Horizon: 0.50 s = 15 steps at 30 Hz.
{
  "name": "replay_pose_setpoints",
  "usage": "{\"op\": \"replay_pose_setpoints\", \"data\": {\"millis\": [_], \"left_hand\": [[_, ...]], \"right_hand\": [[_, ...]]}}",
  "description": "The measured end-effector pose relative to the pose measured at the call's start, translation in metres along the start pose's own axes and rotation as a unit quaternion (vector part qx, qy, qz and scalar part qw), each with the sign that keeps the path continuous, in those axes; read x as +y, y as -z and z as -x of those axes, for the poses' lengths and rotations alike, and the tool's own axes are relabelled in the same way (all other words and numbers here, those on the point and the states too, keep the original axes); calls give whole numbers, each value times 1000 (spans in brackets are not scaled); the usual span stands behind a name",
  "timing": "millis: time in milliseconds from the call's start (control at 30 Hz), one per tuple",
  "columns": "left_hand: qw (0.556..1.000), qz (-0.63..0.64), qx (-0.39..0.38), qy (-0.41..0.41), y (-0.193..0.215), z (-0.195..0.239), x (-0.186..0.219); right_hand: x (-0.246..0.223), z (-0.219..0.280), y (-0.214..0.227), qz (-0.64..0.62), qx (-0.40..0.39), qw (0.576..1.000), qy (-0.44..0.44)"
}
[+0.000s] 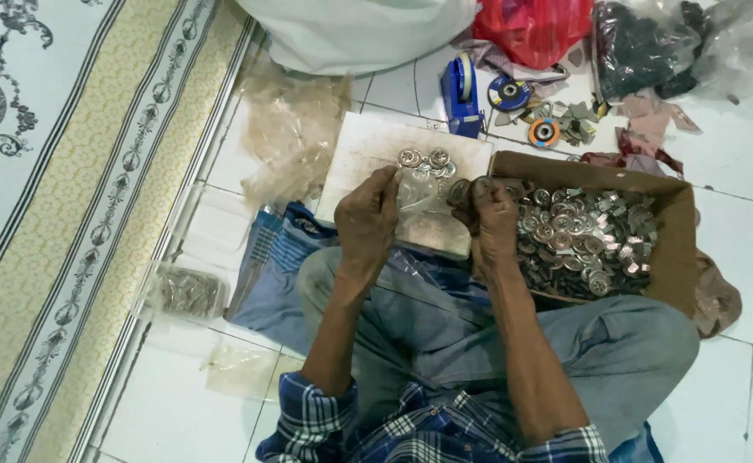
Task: The person is sitting on the floor, sorting and assembling small circular metal components, placing them into a cardboard box.
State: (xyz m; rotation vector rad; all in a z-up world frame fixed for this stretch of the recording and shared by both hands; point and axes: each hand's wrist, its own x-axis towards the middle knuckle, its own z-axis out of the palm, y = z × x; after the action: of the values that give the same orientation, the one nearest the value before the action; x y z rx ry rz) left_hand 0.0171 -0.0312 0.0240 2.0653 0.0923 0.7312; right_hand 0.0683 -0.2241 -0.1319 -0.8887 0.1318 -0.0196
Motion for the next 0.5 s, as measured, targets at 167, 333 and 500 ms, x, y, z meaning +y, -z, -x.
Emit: {"op": "replay_pose_setpoints", "data": {"millis": [167, 333, 500], "left_hand": [[1000, 10, -19, 14, -9, 12, 2], [999, 9, -30, 14, -16, 18, -6], [999, 25, -28, 30, -12, 19, -1]], "right_hand": [[-71, 32, -76, 313, -72, 930, 180], [-77, 19, -85, 492, -212, 780, 324], [-69, 13, -81, 647, -259, 541, 471]]}}
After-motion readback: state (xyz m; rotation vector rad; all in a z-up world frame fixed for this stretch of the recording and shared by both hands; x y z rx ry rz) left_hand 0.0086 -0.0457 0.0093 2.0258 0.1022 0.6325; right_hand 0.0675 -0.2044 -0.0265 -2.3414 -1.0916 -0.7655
